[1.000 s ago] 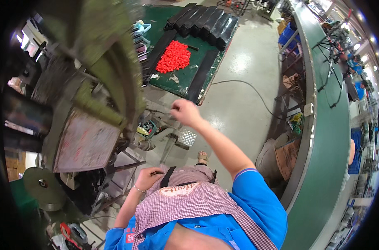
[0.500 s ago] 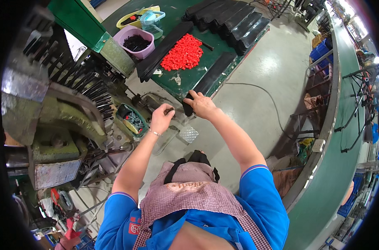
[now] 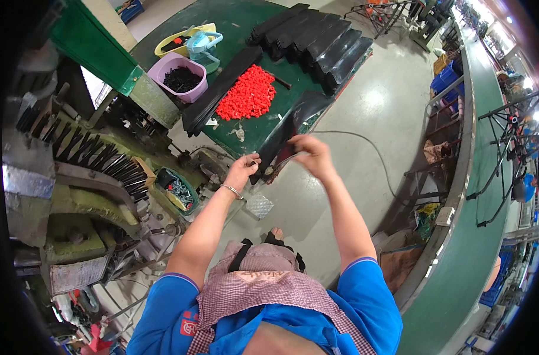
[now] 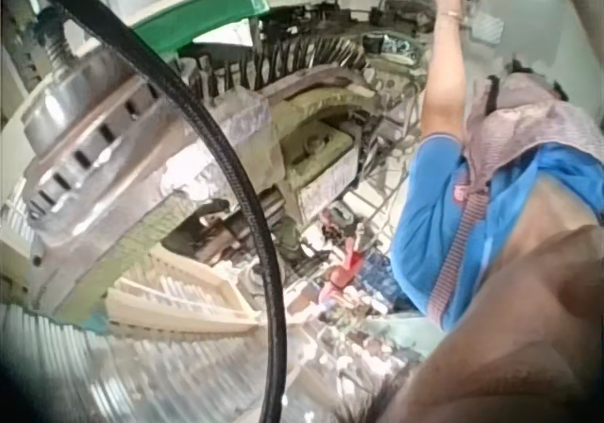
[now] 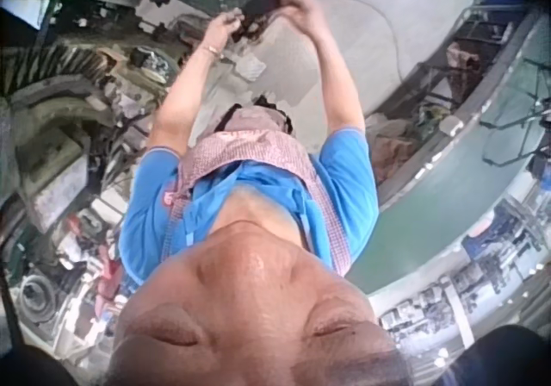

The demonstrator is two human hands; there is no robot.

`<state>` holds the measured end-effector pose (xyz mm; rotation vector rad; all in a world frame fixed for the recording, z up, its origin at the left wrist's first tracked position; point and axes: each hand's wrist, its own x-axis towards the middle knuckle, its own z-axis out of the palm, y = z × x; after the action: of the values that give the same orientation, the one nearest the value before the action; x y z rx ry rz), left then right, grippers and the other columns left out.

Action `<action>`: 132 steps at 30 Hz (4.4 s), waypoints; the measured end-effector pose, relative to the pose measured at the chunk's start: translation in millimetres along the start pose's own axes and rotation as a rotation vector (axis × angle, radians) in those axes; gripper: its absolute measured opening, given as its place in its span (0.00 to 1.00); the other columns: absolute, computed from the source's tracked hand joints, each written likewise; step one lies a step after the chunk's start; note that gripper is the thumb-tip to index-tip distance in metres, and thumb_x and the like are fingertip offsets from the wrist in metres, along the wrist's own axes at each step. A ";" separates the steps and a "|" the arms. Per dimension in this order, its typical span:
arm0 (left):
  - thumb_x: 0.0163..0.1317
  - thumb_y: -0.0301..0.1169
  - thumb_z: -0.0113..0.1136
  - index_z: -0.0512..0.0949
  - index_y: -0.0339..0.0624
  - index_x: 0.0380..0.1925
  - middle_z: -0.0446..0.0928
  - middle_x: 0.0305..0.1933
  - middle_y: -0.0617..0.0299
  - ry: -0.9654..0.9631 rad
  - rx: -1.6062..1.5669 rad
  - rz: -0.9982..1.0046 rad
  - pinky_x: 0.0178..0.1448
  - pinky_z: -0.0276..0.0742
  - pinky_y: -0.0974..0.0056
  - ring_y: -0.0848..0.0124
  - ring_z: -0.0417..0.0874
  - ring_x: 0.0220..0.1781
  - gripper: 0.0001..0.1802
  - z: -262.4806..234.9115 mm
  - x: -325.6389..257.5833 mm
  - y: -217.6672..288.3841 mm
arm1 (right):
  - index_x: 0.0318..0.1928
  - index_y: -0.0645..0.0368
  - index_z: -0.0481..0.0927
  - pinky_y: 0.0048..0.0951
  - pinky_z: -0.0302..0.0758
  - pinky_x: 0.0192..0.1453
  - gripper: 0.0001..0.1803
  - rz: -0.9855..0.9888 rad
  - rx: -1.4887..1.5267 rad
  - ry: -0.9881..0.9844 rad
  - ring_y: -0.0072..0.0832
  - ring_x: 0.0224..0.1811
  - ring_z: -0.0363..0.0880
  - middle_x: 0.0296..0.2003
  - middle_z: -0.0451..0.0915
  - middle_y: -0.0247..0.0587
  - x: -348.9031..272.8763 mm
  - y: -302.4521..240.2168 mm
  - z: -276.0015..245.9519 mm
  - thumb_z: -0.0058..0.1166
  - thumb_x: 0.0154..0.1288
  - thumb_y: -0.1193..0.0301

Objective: The person repeatedly picks small black plastic components from a red tray and inserts them into a metal frame using a press machine. They then move to a nearby table to attach red plastic caps to the frame and place the assembled units on a conveyor belt.

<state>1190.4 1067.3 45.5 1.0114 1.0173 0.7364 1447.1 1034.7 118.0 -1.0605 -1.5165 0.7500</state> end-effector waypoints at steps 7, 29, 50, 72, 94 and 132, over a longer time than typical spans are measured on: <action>0.60 0.23 0.60 0.79 0.36 0.36 0.78 0.41 0.64 0.101 0.116 0.049 0.48 0.72 0.70 0.75 0.78 0.41 0.05 7.1 1.5 1.7 | 0.32 0.63 0.81 0.27 0.74 0.30 0.11 0.030 -0.377 0.013 0.29 0.25 0.78 0.25 0.79 0.41 -12.3 -176.7 -55.1 0.68 0.45 0.80; 0.63 0.21 0.56 0.74 0.32 0.40 0.77 0.30 0.57 0.476 -0.272 0.316 0.27 0.80 0.65 0.67 0.82 0.27 0.06 -117.5 -318.4 97.9 | 0.49 0.61 0.78 0.21 0.73 0.42 0.13 0.522 0.317 -0.594 0.16 0.36 0.73 0.34 0.78 0.30 -121.5 -197.4 225.1 0.55 0.63 0.79; 0.65 0.25 0.53 0.77 0.39 0.42 0.80 0.35 0.65 0.474 -0.317 0.129 0.30 0.79 0.66 0.75 0.80 0.30 0.08 -153.0 -273.6 67.2 | 0.38 0.67 0.82 0.29 0.76 0.40 0.11 0.186 -0.042 -0.189 0.28 0.33 0.81 0.29 0.82 0.45 -69.0 -215.6 302.7 0.58 0.54 0.75; 0.62 0.18 0.53 0.71 0.37 0.43 0.75 0.41 0.60 0.666 -0.319 0.202 0.53 0.74 0.63 0.68 0.77 0.43 0.09 -116.6 -283.0 65.5 | 0.43 0.61 0.75 0.46 0.77 0.48 0.17 0.436 -0.669 0.146 0.50 0.46 0.79 0.41 0.79 0.55 106.5 81.1 126.8 0.63 0.53 0.69; 0.67 0.34 0.54 0.70 0.40 0.38 0.72 0.22 0.61 0.673 -0.233 -0.014 0.22 0.73 0.65 0.70 0.74 0.16 0.09 -179.2 -302.8 -11.1 | 0.33 0.64 0.76 0.34 0.75 0.34 0.06 0.222 -0.385 0.404 0.40 0.28 0.79 0.26 0.78 0.50 -37.0 -4.5 83.9 0.54 0.55 0.75; 0.62 0.35 0.59 0.78 0.34 0.34 0.78 0.25 0.60 -1.205 0.830 -0.129 0.31 0.77 0.67 0.75 0.79 0.24 0.12 442.1 -191.6 -154.0 | 0.38 0.64 0.77 0.25 0.72 0.21 0.12 0.558 -0.051 1.804 0.22 0.18 0.73 0.22 0.75 0.36 -585.8 -216.8 -249.1 0.53 0.69 0.66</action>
<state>1537.3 699.2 44.0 1.7359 0.2511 -0.5015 1648.6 393.2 123.5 -1.4784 0.3196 -0.0987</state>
